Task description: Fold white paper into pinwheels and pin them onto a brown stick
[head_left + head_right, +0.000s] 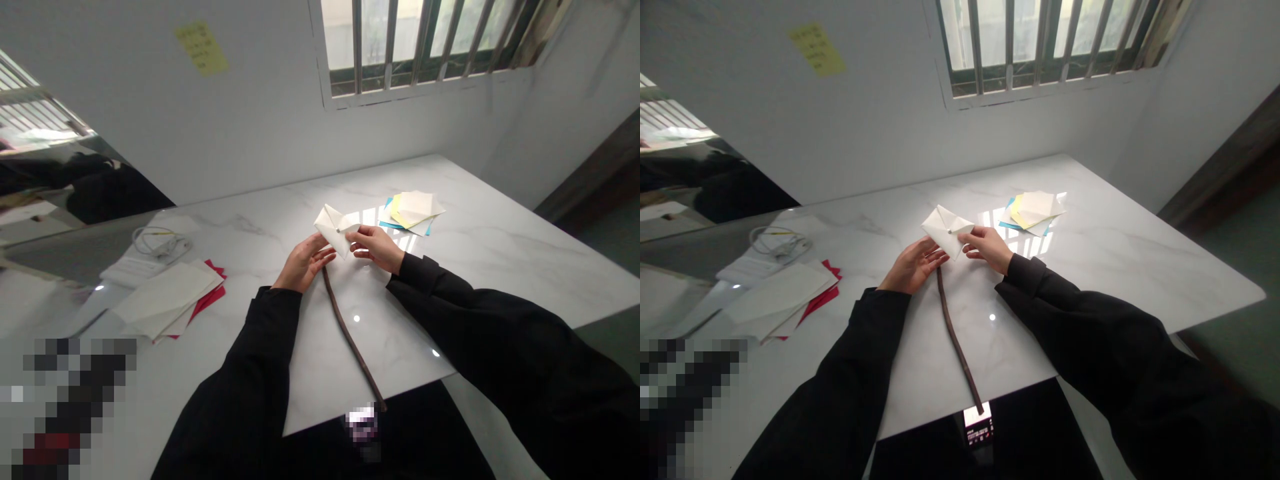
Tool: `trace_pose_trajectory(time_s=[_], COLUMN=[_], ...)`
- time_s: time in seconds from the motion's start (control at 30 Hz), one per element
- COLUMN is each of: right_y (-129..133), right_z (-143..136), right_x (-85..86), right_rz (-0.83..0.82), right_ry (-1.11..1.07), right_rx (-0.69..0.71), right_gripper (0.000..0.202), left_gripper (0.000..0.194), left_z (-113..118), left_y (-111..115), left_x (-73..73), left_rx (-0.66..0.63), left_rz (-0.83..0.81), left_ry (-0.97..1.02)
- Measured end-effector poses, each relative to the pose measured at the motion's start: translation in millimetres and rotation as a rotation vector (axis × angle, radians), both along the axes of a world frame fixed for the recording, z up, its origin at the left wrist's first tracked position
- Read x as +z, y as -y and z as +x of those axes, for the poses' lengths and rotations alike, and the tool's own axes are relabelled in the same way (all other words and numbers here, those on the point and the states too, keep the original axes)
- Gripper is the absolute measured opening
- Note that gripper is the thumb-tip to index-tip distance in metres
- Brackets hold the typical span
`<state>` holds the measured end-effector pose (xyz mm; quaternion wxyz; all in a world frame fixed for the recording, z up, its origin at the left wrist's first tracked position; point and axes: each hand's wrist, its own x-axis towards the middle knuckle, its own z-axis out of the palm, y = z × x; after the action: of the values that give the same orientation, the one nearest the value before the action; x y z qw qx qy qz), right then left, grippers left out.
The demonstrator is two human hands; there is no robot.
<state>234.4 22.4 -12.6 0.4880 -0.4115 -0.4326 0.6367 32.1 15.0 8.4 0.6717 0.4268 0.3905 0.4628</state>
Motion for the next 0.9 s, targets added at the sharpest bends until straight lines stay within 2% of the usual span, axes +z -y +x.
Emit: trace_pose_trajectory(time_s=[0.23,0.43,0.53,0.7,0.83,0.9], right_y=[-2,-4,-5,-6,-9,-9], right_z=[2,3,4,3,4,4], right_x=[-3.6,-4.7,-5.4,-7.2,-11.5,-12.8], right_rz=[0.064,0.177,0.235,0.277,0.336,0.376], right_ry=[0.092,0.235,0.291,0.318,0.362,0.402], right_rx=[-0.053,-0.072,-0.066,-0.047,-0.033,-0.076], right_gripper=[0.022,0.019,0.019,0.022,0.026,0.029], left_gripper=[0.05,0.049,0.048,0.036,0.041,0.046], left_z=[1,0,-1,-3,-2,0], left_y=[5,4,2,1,2,1], left_x=[11.0,9.6,6.1,0.1,-3.8,-6.4], left_rx=[-0.038,-0.006,0.02,0.034,0.017,0.042], left_rz=[-0.088,-0.103,-0.13,-0.064,-0.012,0.006], left_ry=[0.129,0.156,0.127,-0.018,-0.102,-0.108])
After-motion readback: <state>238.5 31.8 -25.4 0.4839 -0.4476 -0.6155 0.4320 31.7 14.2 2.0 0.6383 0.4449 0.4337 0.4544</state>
